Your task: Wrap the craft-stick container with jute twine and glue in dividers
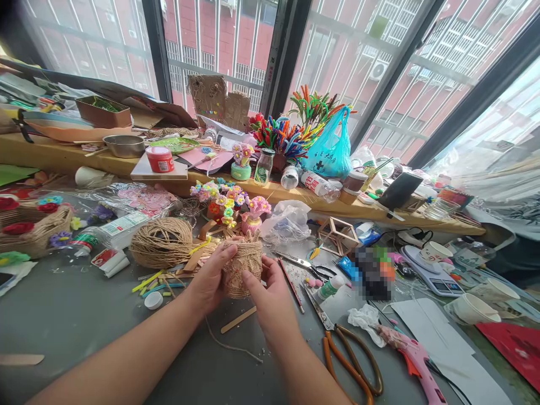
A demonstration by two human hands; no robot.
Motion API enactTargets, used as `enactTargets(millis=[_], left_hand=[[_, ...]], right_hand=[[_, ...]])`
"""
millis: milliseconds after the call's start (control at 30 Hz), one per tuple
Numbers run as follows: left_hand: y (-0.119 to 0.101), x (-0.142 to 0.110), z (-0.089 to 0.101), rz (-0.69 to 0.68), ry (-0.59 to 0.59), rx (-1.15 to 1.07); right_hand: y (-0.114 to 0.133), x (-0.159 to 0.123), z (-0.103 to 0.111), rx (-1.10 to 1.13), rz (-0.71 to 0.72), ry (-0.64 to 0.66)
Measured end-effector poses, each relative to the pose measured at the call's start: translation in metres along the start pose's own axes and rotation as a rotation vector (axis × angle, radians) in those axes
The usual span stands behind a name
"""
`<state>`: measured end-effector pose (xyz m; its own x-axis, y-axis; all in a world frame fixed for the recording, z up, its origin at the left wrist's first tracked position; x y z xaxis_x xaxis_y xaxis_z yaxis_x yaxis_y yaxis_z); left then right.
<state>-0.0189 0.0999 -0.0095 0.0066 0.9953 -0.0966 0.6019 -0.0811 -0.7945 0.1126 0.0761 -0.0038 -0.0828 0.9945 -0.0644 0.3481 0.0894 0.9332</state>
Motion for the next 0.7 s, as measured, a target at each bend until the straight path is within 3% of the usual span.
enactTargets(millis=[700], left_hand=[[0.001, -0.002, -0.001, 0.016, -0.003, 0.01]], right_hand=[[-0.0046, 0.0, 0.0025, 0.069, -0.02, -0.008]])
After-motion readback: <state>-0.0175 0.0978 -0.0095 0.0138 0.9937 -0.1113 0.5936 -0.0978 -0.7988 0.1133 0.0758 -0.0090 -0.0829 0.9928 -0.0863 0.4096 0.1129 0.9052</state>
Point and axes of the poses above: each hand's wrist, its own x-axis towards the middle knuckle, its own z-axis out of the back of the hand, y = z × x, the point moved 4 cm from there along x, towards the middle knuckle, and after that the axes turned 8 degrees about x, right-handed, at the moved point
